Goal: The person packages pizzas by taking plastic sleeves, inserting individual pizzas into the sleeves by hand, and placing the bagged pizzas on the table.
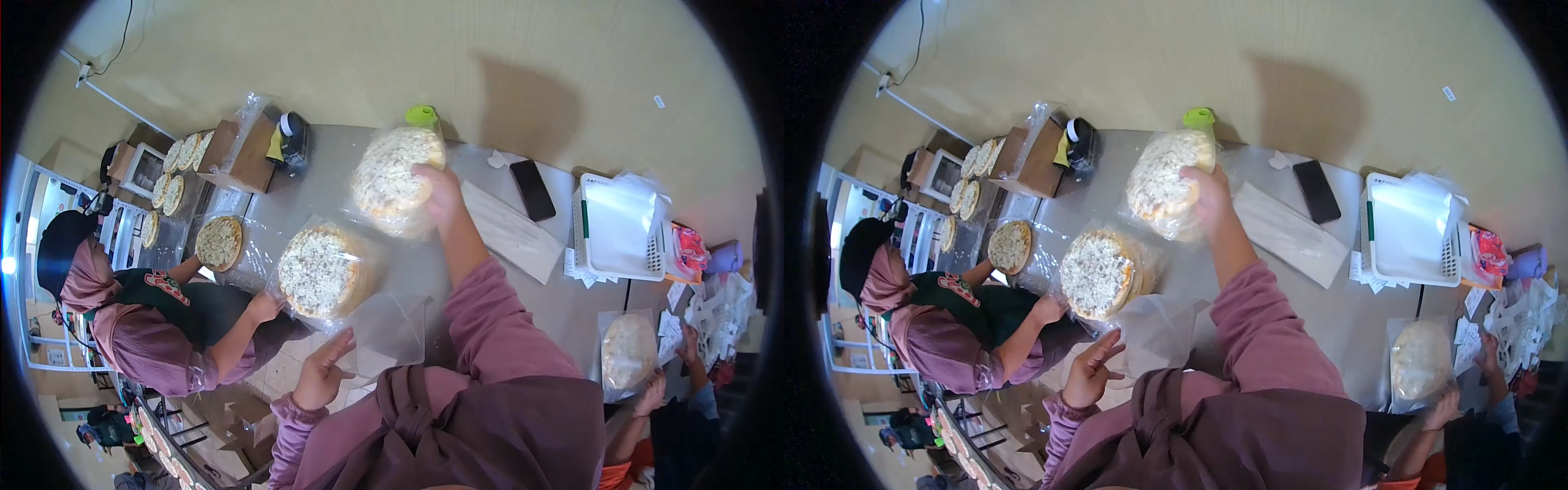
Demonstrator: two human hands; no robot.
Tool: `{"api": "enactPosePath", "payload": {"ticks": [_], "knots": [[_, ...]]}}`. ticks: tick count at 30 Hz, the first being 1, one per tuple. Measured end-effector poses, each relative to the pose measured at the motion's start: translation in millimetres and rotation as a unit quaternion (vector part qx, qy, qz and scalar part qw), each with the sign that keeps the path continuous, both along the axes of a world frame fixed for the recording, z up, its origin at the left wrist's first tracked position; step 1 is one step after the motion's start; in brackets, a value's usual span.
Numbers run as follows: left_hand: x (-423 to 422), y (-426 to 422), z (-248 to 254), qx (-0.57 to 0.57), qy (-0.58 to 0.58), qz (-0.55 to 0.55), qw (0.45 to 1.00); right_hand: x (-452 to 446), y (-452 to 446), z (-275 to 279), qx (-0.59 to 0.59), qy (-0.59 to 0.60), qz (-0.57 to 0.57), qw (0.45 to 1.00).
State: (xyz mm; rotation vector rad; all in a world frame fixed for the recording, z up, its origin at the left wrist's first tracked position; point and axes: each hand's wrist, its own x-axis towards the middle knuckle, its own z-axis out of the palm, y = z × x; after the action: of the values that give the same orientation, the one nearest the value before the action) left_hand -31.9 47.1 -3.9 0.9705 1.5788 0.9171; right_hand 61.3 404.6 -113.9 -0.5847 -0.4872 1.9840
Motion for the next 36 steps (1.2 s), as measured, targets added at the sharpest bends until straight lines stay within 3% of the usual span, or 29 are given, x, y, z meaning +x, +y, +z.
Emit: {"api": "enactPosePath", "payload": {"ticks": [2, 4, 6, 8, 9, 10, 16, 19, 21, 22, 24, 32, 36], "knots": [[1.3, -0.8, 1.8, -0.001, -0.003, -0.006, 1.0, 34.6, -3.6, 2.0, 0.01, 0.02, 0.01, 1.0], [-0.3, -0.1, 1.4, 0.0, -0.005, -0.015, 1.0, 82.6, -7.2, 10.1, 0.081, 0.118, 0.1, 0.985], [-1.9, -0.1, -0.1, 0.012, 0.01, -0.041, 0.999, 128.9, -39.8, 38.5, 0.054, 0.275, 0.049, 0.959], [-0.9, 2.3, 0.8, 0.012, -0.01, -0.045, 0.999, 160.8, -74.5, 42.5, 0.095, 0.255, -0.032, 0.962], [-1.2, 4.0, 1.0, 0.021, -0.018, -0.04, 0.999, 165.5, -99.1, 35.1, 0.136, 0.129, -0.151, 0.971], [-1.4, 7.1, 1.3, 0.033, -0.025, -0.035, 0.999, 173.1, -116.9, 31.7, 0.139, 0.095, -0.195, 0.966], [19.8, 38.6, 9.4, 0.14, -0.007, -0.08, 0.987, 241.2, -231.2, 17.3, 0.081, 0.116, -0.227, 0.964], [47.8, 59.5, 1.8, 0.218, 0.048, -0.132, 0.966, 271.7, -290.5, 4.7, 0.055, 0.108, -0.248, 0.961], [72.6, 71.2, -4.2, 0.276, 0.183, -0.199, 0.922, 286.8, -327.3, -3.9, 0.034, 0.099, -0.251, 0.962], [82.3, 78.9, -13.4, 0.278, 0.178, -0.205, 0.921, 293.1, -344.0, -7.4, 0.023, 0.095, -0.252, 0.963], [101.2, 92.3, -39.8, 0.331, 0.336, -0.261, 0.842, 299.8, -377.1, -17.9, -0.005, 0.092, -0.243, 0.966], [154.4, 90.0, -82.4, 0.354, 0.338, -0.407, 0.771, 265.8, -432.9, -40.0, -0.112, 0.163, -0.092, 0.976], [154.5, 79.4, -69.0, 0.306, 0.342, -0.481, 0.747, 245.9, -431.9, -49.6, -0.118, 0.346, -0.012, 0.931]]}}
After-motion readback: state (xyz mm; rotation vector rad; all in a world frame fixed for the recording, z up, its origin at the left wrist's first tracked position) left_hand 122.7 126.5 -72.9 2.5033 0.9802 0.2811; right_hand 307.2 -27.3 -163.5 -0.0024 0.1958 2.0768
